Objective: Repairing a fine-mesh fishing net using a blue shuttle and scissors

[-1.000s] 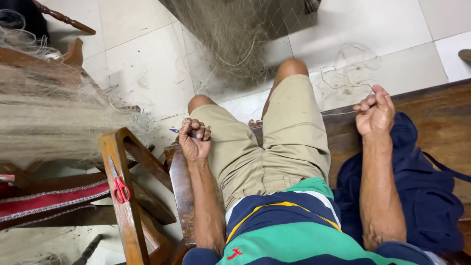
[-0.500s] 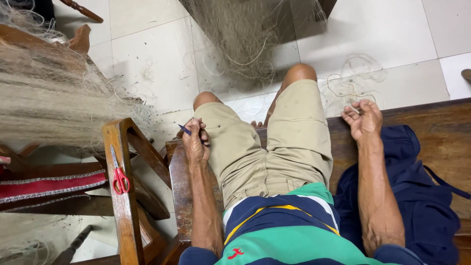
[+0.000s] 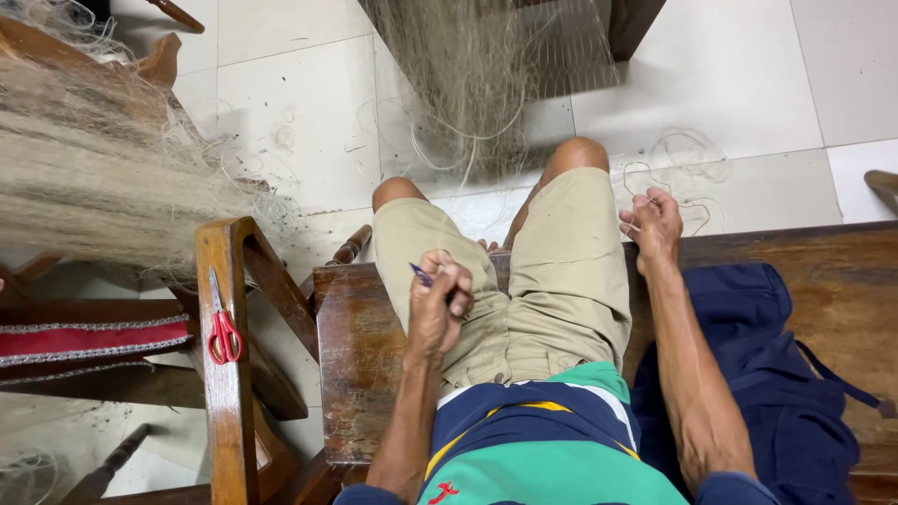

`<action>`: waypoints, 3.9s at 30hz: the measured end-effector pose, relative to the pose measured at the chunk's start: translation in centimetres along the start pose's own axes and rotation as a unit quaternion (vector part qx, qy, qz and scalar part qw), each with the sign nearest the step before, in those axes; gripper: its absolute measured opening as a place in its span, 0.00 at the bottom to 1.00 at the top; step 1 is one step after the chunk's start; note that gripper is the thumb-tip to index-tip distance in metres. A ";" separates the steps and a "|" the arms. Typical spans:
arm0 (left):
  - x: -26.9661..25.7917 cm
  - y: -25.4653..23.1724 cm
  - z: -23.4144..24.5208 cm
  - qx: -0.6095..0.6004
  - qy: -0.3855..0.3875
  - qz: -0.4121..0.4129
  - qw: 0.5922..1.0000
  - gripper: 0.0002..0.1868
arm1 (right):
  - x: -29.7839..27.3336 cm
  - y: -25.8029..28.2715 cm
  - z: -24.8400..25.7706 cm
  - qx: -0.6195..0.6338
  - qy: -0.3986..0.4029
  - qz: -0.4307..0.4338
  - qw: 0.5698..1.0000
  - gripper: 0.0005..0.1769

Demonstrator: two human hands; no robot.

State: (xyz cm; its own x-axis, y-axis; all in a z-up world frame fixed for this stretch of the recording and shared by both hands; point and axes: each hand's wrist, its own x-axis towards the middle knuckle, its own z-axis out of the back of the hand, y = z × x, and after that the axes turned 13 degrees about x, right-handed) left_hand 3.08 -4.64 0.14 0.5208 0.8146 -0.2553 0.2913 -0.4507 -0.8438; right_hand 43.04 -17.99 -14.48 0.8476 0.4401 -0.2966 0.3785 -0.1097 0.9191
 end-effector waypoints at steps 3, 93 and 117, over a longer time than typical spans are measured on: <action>-0.8 0.4 -3.1 0.012 0.023 0.012 1.000 0.12 | -3.3 0.6 1.0 -0.078 0.018 0.107 0.991 0.34; 15.0 11.6 -11.5 -0.078 0.014 0.184 0.980 0.32 | -22.6 21.5 5.5 0.337 0.126 0.152 0.920 0.18; 9.7 3.0 7.4 -0.048 -0.106 0.048 0.992 0.11 | 0.6 9.4 6.4 0.250 0.035 0.003 0.968 0.15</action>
State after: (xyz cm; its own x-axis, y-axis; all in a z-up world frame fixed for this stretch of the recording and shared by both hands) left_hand 3.04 4.56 -8.37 0.3731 0.8195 -0.4349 0.3284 -0.5551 -0.7642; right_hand 49.47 -24.42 -7.71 0.8294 0.4960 -0.2569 0.5213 -0.5221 0.6751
